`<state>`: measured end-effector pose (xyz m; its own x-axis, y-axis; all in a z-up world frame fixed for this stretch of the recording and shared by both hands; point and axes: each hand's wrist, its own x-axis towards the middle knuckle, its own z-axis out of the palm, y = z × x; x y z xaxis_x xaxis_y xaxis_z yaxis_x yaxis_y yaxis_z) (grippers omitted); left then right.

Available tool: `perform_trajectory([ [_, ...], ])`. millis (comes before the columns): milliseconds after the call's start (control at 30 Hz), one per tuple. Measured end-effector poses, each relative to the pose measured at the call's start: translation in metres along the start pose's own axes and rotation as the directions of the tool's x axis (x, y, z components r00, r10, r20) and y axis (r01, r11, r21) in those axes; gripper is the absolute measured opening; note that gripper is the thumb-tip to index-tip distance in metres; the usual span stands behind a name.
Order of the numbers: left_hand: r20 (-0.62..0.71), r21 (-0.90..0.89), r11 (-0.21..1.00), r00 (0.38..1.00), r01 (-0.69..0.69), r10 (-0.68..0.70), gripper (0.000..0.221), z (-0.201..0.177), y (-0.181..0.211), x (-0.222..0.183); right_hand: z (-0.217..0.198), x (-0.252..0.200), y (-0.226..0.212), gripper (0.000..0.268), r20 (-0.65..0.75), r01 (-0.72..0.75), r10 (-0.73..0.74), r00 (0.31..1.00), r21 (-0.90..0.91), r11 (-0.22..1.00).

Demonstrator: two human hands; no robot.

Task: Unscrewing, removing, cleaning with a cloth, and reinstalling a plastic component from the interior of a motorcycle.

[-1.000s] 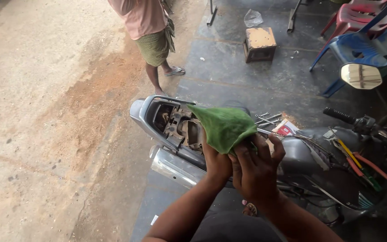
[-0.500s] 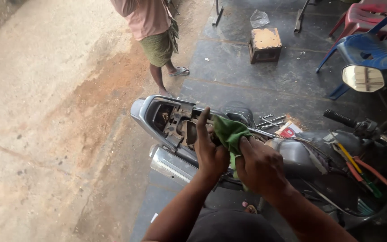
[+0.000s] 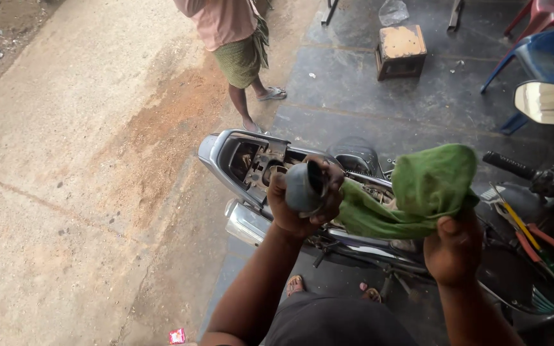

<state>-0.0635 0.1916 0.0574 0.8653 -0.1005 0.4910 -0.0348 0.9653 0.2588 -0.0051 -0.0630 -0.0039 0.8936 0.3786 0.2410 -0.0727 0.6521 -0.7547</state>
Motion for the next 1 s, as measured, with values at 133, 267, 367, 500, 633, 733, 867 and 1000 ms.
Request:
perform_trajectory([
  [133, 0.156, 0.01, 1.0, 0.987, 0.023, -0.025, 0.048, -0.029, -0.007, -0.002, 0.042, -0.007, -0.015, 0.035, 0.184, 0.403, -0.37, 0.911, -0.596, 0.694],
  [267, 0.001, 0.09, 0.994, 0.998, 0.06, -0.061, 0.041, -0.047, -0.015, -0.012, 0.047, -0.016, -0.002, 0.028, 0.109, 0.258, -0.306, 0.946, -0.823, 0.506],
  [367, -0.149, 0.104, 0.989, 0.985, 0.1, -0.084, 0.039, -0.072, -0.021, -0.026, 0.032, -0.016, 0.009, 0.032, 0.051, 0.162, -0.159, 0.986, -0.514, 0.842],
  [500, -0.188, 0.166, 0.981, 0.98, 0.097, -0.065, 0.032, -0.062, -0.018, -0.03, 0.026, -0.007, -0.003, 0.031, -0.115, 0.007, -0.028, 0.993, -0.181, 0.983],
  [633, -0.342, 0.341, 0.931, 0.94, 0.127, -0.003, 0.027, -0.052, -0.011, -0.033, 0.017, 0.008, -0.027, 0.038, 0.174, 0.174, -0.027, 0.984, -0.985, -0.014],
  [733, -0.494, 0.334, 0.925, 0.869, 0.182, 0.007, 0.022, -0.059, -0.005, -0.034, 0.043, 0.005, -0.058, 0.047, -0.004, -0.034, -0.128, 0.992, -0.972, -0.231],
  [867, -0.581, 0.305, 0.925, 0.814, 0.229, -0.01, 0.016, -0.062, -0.009, -0.042, 0.091, -0.003, -0.073, 0.046, 0.257, 0.074, -0.212, 0.943, -0.782, -0.619],
  [1000, -0.553, 0.387, 0.884, 0.833, 0.263, -0.006, 0.018, -0.056, -0.013, -0.037, 0.098, -0.007, -0.041, 0.034, 0.385, 0.386, -0.143, 0.912, -0.922, -0.021],
])
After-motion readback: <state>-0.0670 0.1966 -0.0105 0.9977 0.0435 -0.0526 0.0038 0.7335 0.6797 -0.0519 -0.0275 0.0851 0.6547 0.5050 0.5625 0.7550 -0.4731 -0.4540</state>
